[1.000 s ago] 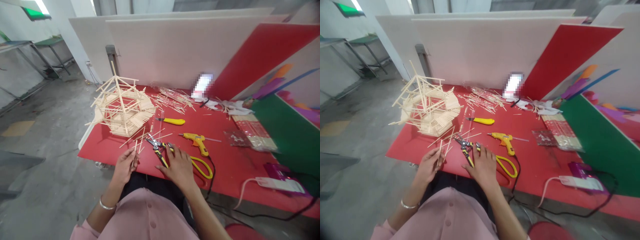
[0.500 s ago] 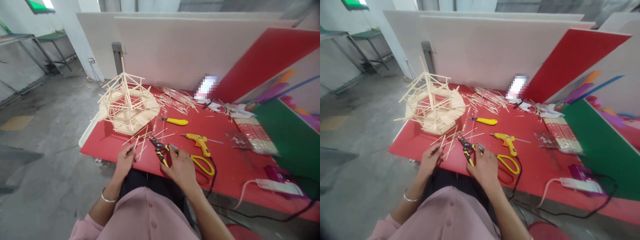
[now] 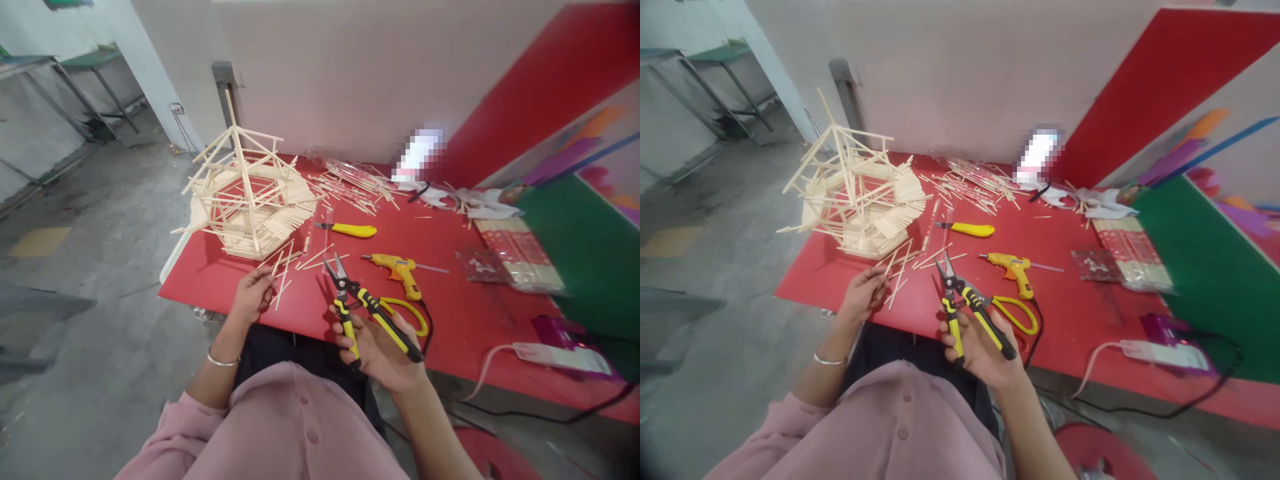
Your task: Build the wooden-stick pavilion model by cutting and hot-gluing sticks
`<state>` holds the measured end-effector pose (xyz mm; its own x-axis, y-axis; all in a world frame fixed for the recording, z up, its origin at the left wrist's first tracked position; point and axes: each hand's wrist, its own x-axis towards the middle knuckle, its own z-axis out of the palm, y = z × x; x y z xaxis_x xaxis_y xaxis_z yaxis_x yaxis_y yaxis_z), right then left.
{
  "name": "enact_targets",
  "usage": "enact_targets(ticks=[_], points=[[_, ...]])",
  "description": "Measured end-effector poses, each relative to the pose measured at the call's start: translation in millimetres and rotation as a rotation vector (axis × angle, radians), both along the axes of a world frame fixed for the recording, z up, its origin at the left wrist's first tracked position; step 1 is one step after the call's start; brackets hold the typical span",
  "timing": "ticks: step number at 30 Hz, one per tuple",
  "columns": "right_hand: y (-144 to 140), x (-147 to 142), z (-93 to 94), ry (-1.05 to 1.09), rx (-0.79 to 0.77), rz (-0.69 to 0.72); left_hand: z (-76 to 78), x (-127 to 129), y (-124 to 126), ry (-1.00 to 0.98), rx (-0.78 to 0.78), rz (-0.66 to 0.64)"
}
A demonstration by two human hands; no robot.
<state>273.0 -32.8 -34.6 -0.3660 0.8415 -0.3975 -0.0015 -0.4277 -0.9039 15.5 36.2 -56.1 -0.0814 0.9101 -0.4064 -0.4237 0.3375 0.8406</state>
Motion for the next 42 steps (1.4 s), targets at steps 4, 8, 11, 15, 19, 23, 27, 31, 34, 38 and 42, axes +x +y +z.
enact_targets(ticks=[4,8,11,15,19,23,27,31,34,38,42], points=[[-3,-20,-3.5,0.056,0.015,0.049,2.8,-9,-6,-0.166,-0.061,-0.078],[-2,-34,-7.0,0.06,0.047,0.09,0.7,-13,-10,-0.226,-0.098,-0.084],[1,-33,-6.4,0.026,0.034,0.108,-0.1,-12,-12,-0.206,-0.082,-0.094],[4,-30,-1.0,-0.297,0.159,0.112,1.8,-5,-18,-0.142,-0.012,-0.097],[5,-39,-2.1,-1.015,0.493,0.064,9.4,4,-29,-0.165,0.082,-0.159],[12,-49,-6.7,-1.3,0.841,0.064,28.8,16,-33,-0.234,0.125,-0.201],[21,-56,3.2,-1.089,1.231,-0.087,51.0,29,-21,-0.256,0.193,-0.128],[29,-71,18.7,-0.87,1.473,-0.267,60.2,36,-6,-0.316,0.173,-0.029],[39,-83,26.6,-0.815,1.555,-0.319,59.0,34,1,-0.337,0.13,0.013],[53,-96,33.8,-0.83,1.594,-0.377,55.5,28,9,-0.336,0.086,0.077],[60,-102,36.9,-0.842,1.566,-0.395,55.7,26,19,-0.29,0.094,0.155]])
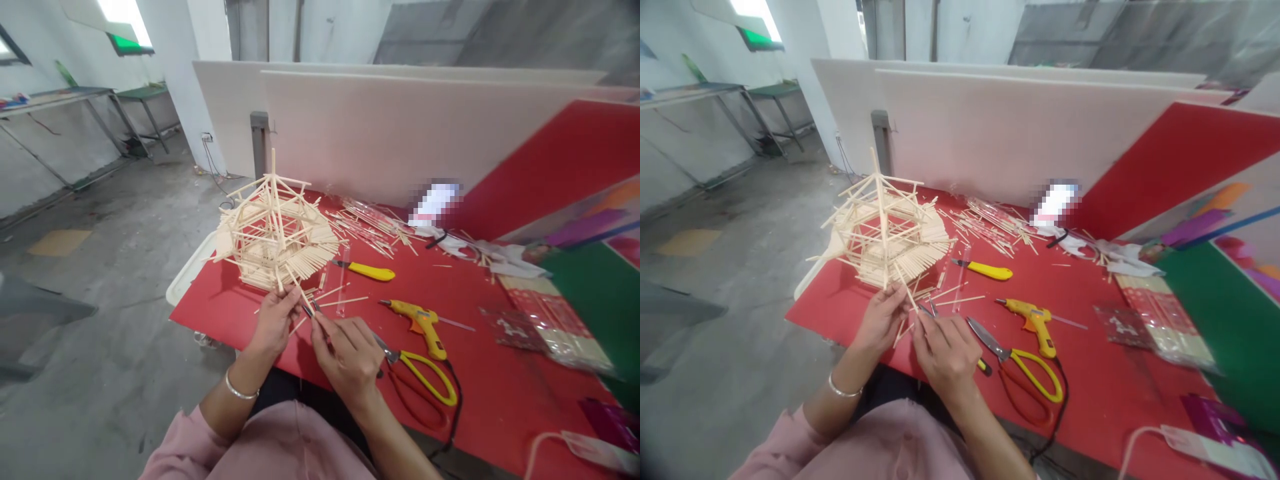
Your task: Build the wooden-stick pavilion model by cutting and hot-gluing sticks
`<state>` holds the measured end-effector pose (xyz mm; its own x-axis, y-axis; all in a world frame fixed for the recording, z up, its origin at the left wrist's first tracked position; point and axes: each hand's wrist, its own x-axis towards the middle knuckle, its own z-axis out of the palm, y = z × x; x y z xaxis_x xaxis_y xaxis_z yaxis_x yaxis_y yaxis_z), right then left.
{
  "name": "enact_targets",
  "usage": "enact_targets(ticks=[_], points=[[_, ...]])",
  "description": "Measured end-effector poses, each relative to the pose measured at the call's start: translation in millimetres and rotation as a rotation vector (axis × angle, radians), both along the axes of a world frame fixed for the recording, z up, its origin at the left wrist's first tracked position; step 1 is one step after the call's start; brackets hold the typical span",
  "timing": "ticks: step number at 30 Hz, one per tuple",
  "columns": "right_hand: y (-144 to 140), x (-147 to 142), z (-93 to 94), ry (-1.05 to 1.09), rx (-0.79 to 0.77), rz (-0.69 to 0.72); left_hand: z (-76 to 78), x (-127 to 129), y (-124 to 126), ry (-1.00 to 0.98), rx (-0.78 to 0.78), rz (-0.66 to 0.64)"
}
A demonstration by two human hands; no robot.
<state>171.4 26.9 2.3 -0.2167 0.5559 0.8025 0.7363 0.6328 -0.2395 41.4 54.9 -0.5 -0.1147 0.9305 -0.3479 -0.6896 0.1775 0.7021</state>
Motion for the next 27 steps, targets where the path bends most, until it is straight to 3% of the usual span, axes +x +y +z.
enact_targets(ticks=[5,27], points=[[4,-2,-1.6,0.001,-0.005,0.002,2.5,0,7,0.013,-0.017,0.05],[14,0,0.6,0.071,-0.145,0.018,3.0,1,15,0.046,-0.027,0.03]])
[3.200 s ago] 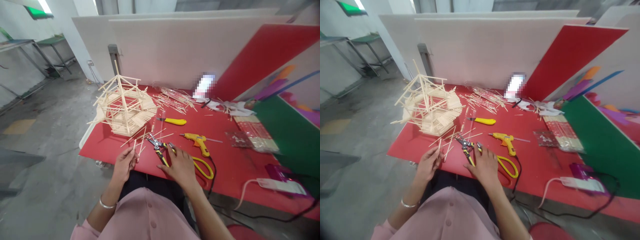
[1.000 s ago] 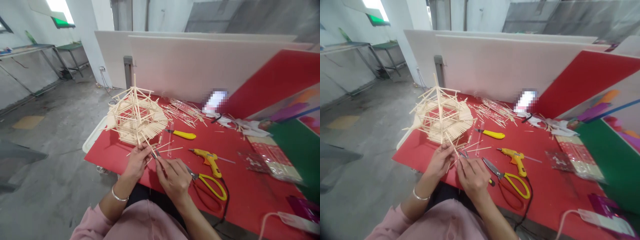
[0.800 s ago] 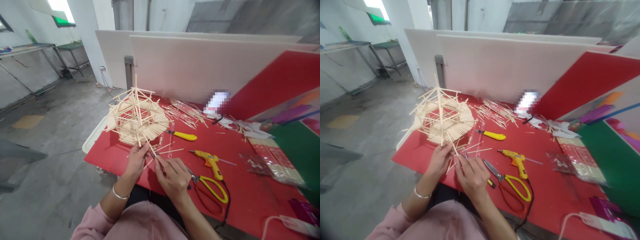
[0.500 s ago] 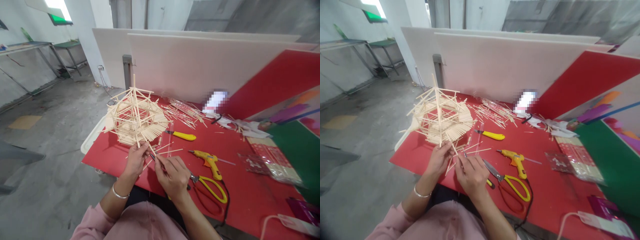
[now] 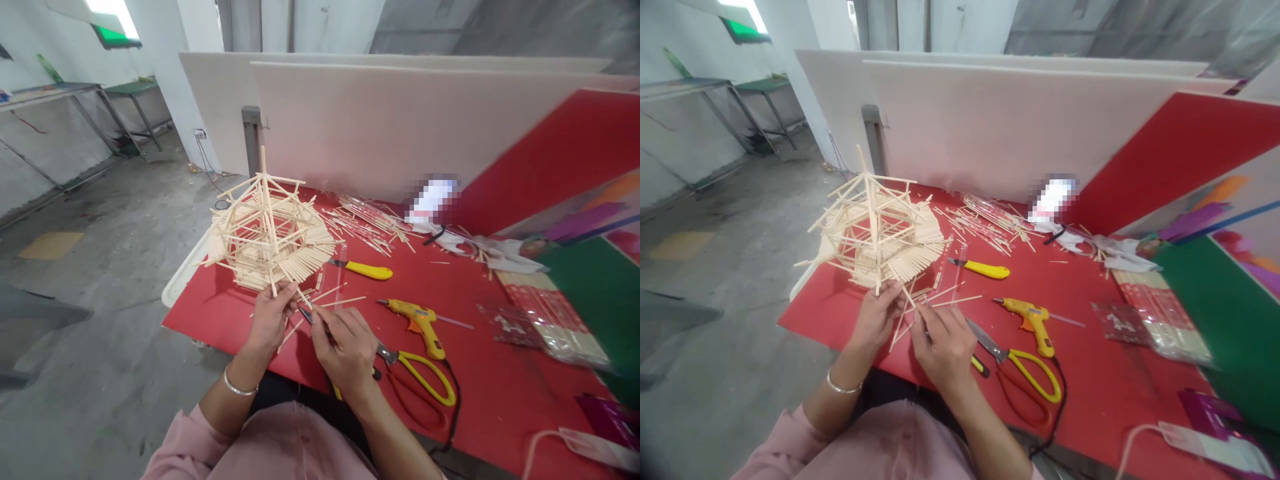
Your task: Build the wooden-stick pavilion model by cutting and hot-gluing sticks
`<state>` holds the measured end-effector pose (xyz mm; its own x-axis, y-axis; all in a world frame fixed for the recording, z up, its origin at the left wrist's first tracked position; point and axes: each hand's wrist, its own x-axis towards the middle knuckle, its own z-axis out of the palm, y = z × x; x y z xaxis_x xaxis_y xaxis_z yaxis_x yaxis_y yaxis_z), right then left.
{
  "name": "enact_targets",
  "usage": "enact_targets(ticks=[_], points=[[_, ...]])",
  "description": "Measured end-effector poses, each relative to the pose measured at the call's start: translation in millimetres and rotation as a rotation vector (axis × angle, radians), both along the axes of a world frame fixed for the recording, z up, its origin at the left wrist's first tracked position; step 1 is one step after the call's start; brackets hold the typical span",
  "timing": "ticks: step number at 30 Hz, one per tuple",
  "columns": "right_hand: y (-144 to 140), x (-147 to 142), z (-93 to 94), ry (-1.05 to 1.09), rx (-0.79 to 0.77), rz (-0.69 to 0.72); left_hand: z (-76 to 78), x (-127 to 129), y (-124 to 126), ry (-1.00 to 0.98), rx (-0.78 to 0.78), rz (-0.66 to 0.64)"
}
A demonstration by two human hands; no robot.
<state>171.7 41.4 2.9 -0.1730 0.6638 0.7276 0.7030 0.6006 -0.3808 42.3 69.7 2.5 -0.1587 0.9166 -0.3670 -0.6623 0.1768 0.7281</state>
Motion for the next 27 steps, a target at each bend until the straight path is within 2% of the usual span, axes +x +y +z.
enact_targets(ticks=[8,20,27], points=[[6,-3,5.7,-0.012,-0.036,-0.003,5.7,0,1,0.005,-0.025,0.0],[16,-10,8.4,-0.057,-0.013,-0.047,4.6,0,2,-0.014,-0.021,0.047],[20,-17,3.4,-0.046,-0.025,-0.107,1.2,-1,4,0.016,-0.006,0.052]])
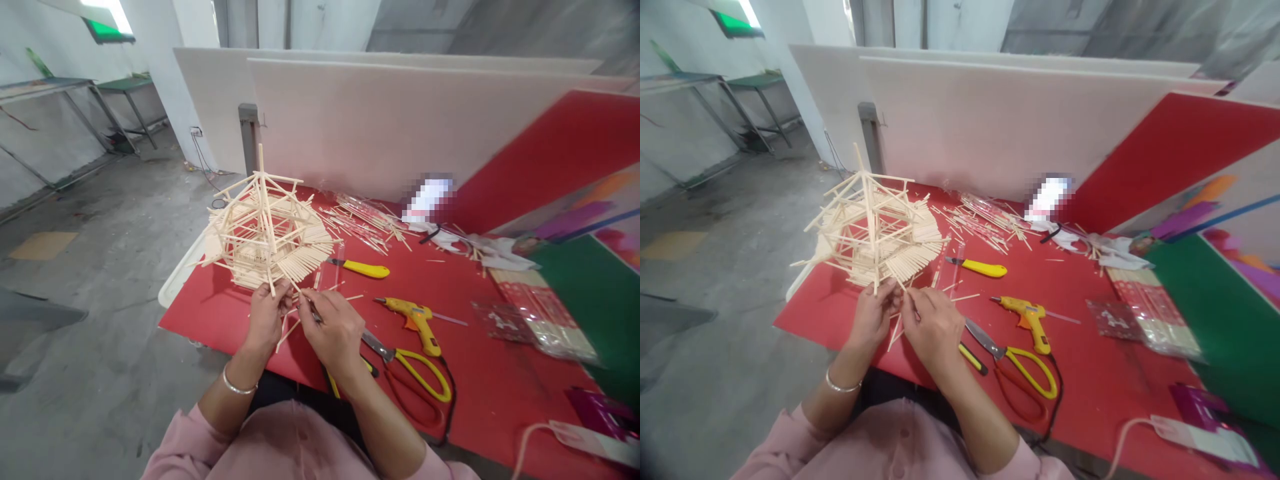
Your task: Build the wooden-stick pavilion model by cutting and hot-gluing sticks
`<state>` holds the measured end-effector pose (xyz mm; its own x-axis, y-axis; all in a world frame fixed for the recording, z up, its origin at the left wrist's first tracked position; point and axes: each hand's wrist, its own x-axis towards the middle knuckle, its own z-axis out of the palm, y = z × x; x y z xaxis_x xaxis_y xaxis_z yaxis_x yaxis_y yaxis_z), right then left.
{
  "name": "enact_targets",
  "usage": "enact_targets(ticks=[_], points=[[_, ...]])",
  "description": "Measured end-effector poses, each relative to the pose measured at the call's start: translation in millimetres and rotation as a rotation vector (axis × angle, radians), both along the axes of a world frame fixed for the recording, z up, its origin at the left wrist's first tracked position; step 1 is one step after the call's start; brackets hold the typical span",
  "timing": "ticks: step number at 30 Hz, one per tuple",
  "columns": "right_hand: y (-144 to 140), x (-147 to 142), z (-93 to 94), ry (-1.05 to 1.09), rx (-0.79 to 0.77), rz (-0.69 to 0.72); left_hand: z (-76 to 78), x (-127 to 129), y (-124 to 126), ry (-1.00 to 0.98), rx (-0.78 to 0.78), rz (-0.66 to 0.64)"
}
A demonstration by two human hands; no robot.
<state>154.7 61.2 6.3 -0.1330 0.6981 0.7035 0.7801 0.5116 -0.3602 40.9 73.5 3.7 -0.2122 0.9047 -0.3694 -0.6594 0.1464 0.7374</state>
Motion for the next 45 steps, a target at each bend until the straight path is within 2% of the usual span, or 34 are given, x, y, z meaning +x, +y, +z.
enact_targets(ticks=[9,22,45], points=[[4,-4,3.0,-0.036,-0.012,-0.034,-4.1,1,2,0.013,0.033,0.014],[7,-1,7.7,-0.056,-0.006,0.045,-6.8,0,4,0.047,0.051,0.02],[10,-2,8.2,-0.089,-0.01,-0.028,-12.9,0,6,0.062,0.051,0.027]])
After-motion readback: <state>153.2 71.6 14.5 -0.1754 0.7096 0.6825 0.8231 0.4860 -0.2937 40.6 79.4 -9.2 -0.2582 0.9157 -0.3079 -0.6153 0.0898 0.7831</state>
